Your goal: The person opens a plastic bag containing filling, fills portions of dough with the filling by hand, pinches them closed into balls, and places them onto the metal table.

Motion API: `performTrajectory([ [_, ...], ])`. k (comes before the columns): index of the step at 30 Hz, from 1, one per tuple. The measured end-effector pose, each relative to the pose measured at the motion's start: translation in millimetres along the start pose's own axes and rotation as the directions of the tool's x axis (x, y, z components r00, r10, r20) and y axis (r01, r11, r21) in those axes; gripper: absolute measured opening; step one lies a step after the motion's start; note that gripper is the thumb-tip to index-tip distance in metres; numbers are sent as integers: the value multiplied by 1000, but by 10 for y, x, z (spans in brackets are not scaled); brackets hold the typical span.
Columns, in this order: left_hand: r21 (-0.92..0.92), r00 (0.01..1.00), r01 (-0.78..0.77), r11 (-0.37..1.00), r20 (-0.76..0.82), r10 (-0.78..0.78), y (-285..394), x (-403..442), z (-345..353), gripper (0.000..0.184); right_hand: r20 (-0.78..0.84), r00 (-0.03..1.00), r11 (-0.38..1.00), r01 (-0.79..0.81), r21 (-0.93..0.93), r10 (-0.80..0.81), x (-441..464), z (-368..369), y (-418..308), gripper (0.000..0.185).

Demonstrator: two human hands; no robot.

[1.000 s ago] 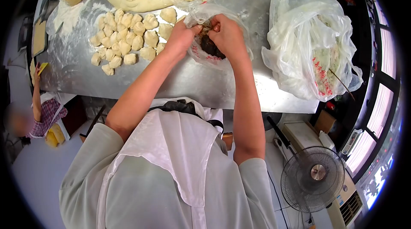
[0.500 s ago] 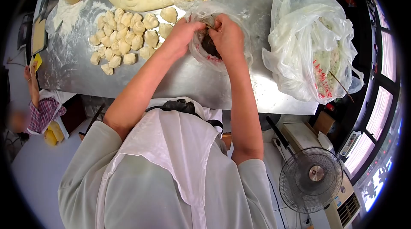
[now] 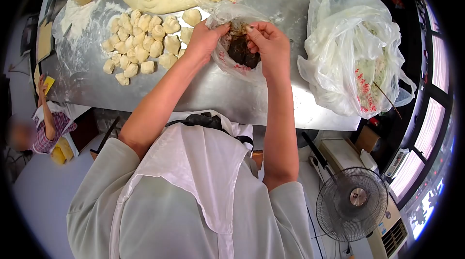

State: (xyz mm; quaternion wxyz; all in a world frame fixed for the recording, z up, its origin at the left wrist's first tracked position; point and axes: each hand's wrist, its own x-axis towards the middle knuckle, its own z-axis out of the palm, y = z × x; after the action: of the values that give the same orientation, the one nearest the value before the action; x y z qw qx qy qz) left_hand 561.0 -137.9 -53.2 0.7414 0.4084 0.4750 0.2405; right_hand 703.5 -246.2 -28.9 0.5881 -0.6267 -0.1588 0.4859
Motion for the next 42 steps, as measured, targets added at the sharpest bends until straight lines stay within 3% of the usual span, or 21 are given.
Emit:
performTrajectory([
  [3,36,999,-39,999,-14,40,14,-15,32,28,86,994,931,-97,352,71,-25,-24,30,28],
  [9,158,989,-147,976,9,147,-115,109,43,31,103,983,792,-182,583,150,-169,55,-83,46],
  [12,157,978,-210,965,45,206,-150,164,73,35,99,988,772,-157,616,122,-198,45,-86,42],
  [14,198,969,-247,948,80,236,-177,192,54,41,55,995,841,-99,531,82,-251,73,-149,40],
  [17,164,981,-176,971,114,159,1,23,80,51,22,1000,887,-28,460,20,-339,81,-160,39],
  [21,498,968,-252,830,139,210,77,-85,91,60,16,999,918,-35,396,31,-491,38,-169,41],
  [24,593,954,-294,749,139,264,228,-338,-34,64,121,993,955,-48,292,13,-886,-185,-130,40],
  [26,625,937,-321,711,98,336,113,-350,-208,64,208,976,988,-36,-151,68,-1240,-445,-98,34],
  [28,623,901,-391,677,109,420,157,-482,-359,59,231,938,790,-67,-609,257,-1672,-624,-51,30],
  [30,597,861,-470,650,149,485,184,-613,-516,51,223,881,580,-70,-812,418,-2059,-812,106,35],
  [33,566,819,-544,619,195,541,189,-856,-699,42,180,984,207,174,-963,12,-2402,-760,131,40],
  [34,552,864,-499,668,264,428,142,-964,-786,39,125,991,247,132,-960,-45,-2390,-698,117,37],
  [37,512,887,-373,774,442,136,-5,-1226,-1110,32,-169,983,809,-156,-566,71,-2197,-180,80,34],
  [39,469,858,-296,832,514,15,-54,-1362,-1271,29,-89,992,808,-123,-577,88,-2042,106,284,34],
  [42,586,848,-289,757,524,-82,0,-1492,-1629,31,97,986,850,-66,-523,137,-1900,404,590,35],
])
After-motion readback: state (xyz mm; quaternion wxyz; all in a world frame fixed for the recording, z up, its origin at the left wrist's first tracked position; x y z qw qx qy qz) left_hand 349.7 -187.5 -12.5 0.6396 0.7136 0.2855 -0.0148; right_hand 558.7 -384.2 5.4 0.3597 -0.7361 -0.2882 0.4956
